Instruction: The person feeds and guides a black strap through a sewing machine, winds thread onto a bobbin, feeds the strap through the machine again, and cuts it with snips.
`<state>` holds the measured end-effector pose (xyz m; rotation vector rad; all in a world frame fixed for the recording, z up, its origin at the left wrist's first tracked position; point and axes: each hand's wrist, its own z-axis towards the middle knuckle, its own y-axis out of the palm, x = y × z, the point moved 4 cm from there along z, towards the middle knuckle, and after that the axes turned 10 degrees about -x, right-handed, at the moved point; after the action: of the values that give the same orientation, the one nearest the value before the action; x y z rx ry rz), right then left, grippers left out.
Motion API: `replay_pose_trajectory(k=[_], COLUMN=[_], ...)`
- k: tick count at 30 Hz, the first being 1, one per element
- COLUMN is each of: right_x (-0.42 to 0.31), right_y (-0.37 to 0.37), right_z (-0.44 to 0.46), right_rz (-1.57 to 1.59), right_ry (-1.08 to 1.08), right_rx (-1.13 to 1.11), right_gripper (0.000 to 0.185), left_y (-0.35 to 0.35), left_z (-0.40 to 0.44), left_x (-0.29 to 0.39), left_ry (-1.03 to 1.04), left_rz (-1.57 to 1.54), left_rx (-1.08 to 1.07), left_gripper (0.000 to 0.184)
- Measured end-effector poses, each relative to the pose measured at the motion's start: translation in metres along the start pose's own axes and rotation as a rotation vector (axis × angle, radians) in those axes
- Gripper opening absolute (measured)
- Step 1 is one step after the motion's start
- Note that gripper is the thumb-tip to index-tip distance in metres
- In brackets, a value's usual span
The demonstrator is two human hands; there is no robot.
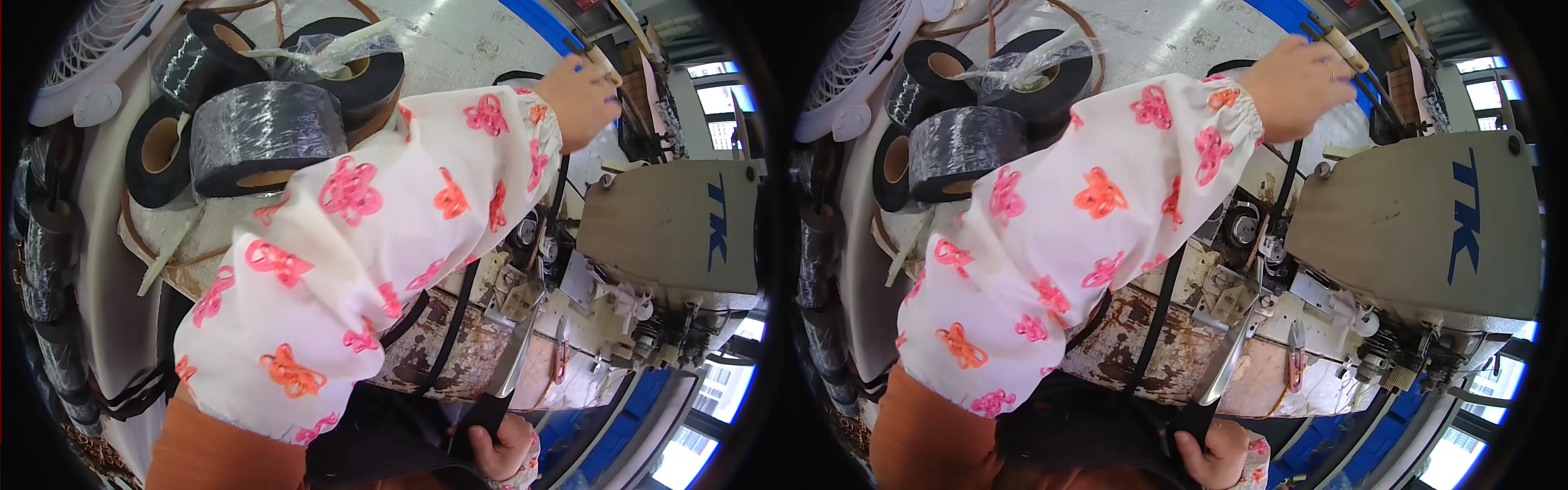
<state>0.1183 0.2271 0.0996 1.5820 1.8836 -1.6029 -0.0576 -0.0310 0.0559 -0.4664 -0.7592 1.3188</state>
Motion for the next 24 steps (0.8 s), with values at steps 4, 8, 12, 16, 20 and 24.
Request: replay_pose_trajectory(k=[4,8,12,16,20,24], right_x=[0.029,0.026,0.028,0.029,0.03,0.029], right_y=[0.015,0.012,0.013,0.014,0.01,0.011], right_z=[-0.005,-0.008,-0.013,-0.016,-0.016,-0.013], right_rz=[0.162,0.135,0.114,0.13,0.149,0.163], right_ry=[-0.007,0.04,0.024,0.025,0.033,0.014], right_rx=[-0.052,-0.114,-0.124,-0.136,-0.135,-0.17], right_gripper=[0.027,0.027,0.026,0.025,0.025,0.026], left_y=[0.002,-0.006,-0.011,-0.008,-0.005,-0.002], left_z=[-0.042,-0.053,-0.045,-0.043,-0.044,-0.043], left_x=[0.032,0.033,0.034,0.031,0.028,0.024], left_ry=[0.253,0.303,0.256,0.233,0.234,0.195], left_rz=[-0.093,-0.161,-0.114,-0.142,-0.058,-0.004], left_rx=[-0.651,-0.64,-0.709,-0.669,-0.541,-0.519], left_gripper=[0.034,0.027,0.019,0.012,0.005,0.006])
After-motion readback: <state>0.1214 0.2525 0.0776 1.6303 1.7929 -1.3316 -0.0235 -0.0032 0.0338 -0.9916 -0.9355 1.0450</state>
